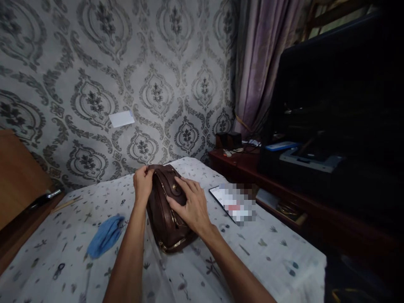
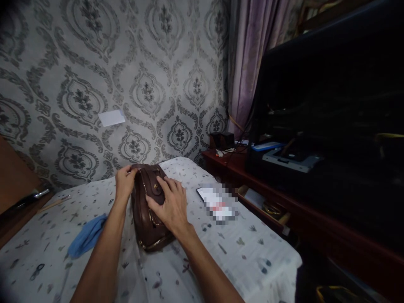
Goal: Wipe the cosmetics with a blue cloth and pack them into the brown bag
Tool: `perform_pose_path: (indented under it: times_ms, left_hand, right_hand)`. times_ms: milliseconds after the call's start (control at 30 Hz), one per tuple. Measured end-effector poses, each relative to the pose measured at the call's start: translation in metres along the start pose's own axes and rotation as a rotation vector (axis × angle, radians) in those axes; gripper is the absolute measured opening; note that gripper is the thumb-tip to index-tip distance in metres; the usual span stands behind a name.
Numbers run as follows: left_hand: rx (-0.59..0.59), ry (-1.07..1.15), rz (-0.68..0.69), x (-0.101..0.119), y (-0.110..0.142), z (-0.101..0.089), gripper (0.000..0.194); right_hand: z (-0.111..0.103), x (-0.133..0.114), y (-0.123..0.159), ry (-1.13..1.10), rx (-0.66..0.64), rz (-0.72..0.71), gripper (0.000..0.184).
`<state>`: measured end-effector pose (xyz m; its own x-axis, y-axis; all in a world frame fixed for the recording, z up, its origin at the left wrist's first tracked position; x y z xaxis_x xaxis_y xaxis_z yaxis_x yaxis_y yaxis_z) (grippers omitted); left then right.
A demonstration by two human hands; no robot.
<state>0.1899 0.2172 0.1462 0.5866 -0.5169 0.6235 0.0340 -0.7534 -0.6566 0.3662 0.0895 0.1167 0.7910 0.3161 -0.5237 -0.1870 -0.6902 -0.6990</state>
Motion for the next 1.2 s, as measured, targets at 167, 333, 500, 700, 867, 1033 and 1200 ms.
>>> perform_pose_path:
  times_ms: [167,333,500,700,867,1033,1200]
  left_hand:
    - [-0.042,-0.034,0.022,0.01,0.0,0.0,0.022]
    - [-0.102,-0.09,0.052,0.022,0.001,0.0,0.027]
    - [-0.194,-0.135,0.104,0.035,0.004,0.0,0.027]
    - [-0.19,-0.186,0.163,0.056,0.011,0.003,0.014]
    - [-0.228,-0.155,0.346,0.087,0.025,0.022,0.028]
    - [-0.261,-0.144,0.33,0.09,0.026,0.027,0.017]
    - [-0.313,-0.034,0.199,0.079,0.022,0.028,0.015]
  right_hand:
    - [0.004,0.002,-0.001,-0.024,-0.033,0.019,0.054]
    - [0.005,0.003,-0.001,-0.029,-0.033,0.039,0.054]
    - [0.005,0.004,-0.001,-0.025,-0.03,0.039,0.049]
    - [0.004,0.001,0.0,-0.016,-0.02,0.017,0.048]
    - [0.003,0.0,0.0,-0.021,-0.013,0.013,0.046]
    - [0.002,-0.001,0.0,-0.039,-0.014,0.015,0.048]
    - [0.002,-0.002,0.0,-0.037,-0.039,0.028,0.049]
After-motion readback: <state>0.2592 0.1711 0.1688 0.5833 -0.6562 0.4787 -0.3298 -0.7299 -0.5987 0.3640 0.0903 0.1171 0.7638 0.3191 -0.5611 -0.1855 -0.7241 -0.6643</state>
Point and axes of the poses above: each hand's wrist, its own y-axis away from the middle knuckle, its own z-axis out of the palm, x = y × z, the point moved 9 cm from there along -y, towards the middle knuckle, and after that the axes turned 6 degrees about z, right-handed, at the moved point
